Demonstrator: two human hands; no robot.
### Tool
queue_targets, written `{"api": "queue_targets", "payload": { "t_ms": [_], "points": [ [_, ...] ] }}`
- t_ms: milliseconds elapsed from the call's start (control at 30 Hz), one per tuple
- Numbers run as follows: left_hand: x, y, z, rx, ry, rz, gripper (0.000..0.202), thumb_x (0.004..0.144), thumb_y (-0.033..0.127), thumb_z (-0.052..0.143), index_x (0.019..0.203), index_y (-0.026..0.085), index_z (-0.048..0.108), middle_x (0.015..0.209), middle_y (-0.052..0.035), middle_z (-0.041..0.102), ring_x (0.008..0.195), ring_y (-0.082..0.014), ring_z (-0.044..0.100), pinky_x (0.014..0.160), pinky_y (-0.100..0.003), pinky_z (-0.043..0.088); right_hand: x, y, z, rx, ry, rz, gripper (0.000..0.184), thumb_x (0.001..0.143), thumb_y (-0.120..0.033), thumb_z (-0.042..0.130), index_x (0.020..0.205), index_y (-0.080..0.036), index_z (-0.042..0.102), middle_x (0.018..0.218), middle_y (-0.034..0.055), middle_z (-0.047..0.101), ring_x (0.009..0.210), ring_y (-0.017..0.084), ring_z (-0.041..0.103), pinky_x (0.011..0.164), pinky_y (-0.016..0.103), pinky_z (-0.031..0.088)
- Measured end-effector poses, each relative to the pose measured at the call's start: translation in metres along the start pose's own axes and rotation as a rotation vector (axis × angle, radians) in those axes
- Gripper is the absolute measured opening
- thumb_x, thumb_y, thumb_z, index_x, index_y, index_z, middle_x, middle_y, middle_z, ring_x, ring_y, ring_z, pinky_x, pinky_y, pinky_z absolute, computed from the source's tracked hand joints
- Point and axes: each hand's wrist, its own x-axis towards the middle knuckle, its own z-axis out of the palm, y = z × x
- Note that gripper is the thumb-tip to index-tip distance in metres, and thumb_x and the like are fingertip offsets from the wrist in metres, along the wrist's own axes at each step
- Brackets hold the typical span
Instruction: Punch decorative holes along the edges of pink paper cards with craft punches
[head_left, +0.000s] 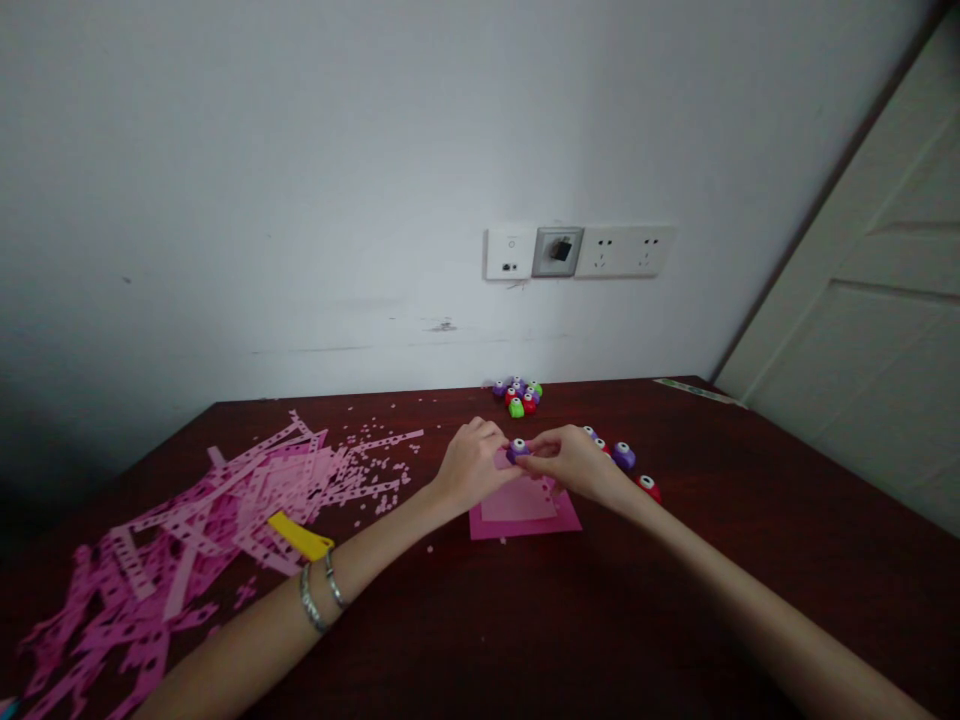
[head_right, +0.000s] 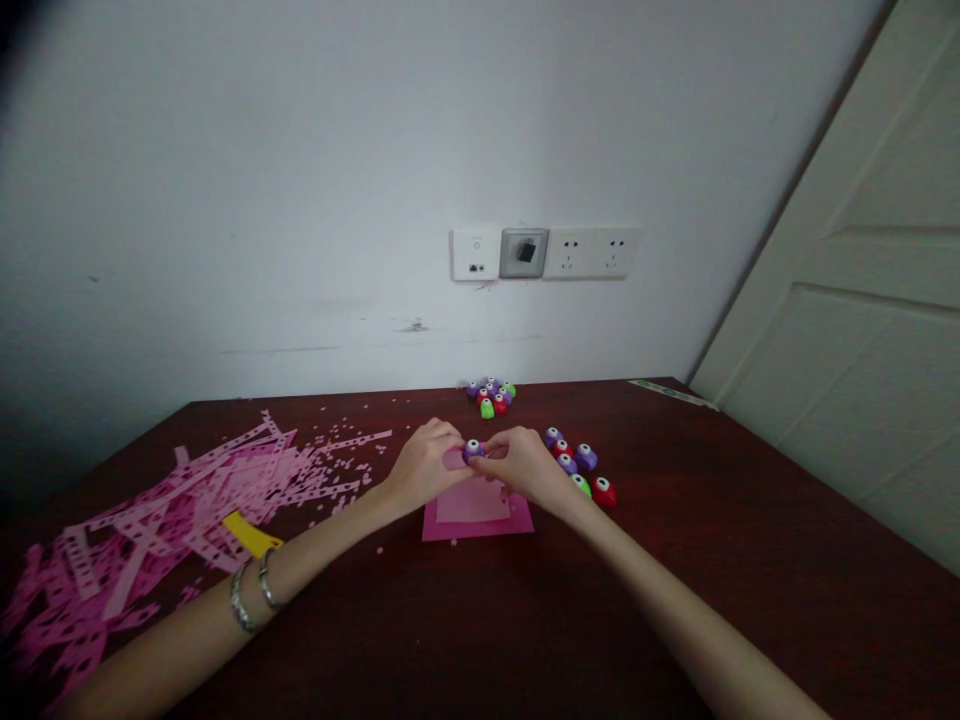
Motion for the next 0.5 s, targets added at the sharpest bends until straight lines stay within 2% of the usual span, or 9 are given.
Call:
{"api": "queue_targets", "payload": {
  "t_ms": [333, 500],
  "points": [
    [-0.0033, 0.0036, 0.0020, 0.076, -0.014, 0.031, 0.030, 0.074, 0.046, 0.061, 0.079, 0.016, 0.061, 0.082, -0.0054, 0.059, 0.082, -0.0203, 0.048, 0.075, -0.035, 0.040, -0.0003, 0.0021, 0.0024, -0.074, 0.037, -0.027, 0.021, 0.071, -0.034, 0.064, 0.070, -0.013, 0.067, 0.057, 0.0044, 0.065, 0.038, 0.011, 0.057, 0.031, 0.018, 0.042],
    [0.0002, 0.0045, -0.0016, 0.031, -0.032, 0.033, 0.033, 0.074, 0.048, 0.061, 0.084, 0.016, 0.062, 0.085, -0.0060, 0.059, 0.084, -0.0207, 0.049, 0.077, -0.037, 0.040, 0.0016, 0.0051, 0.0010, -0.086, 0.039, -0.029, 0.024, 0.072, -0.036, 0.062, 0.073, -0.013, 0.065, 0.061, 0.0054, 0.066, 0.040, 0.013, 0.058, 0.033, 0.020, 0.044]
  ]
}}
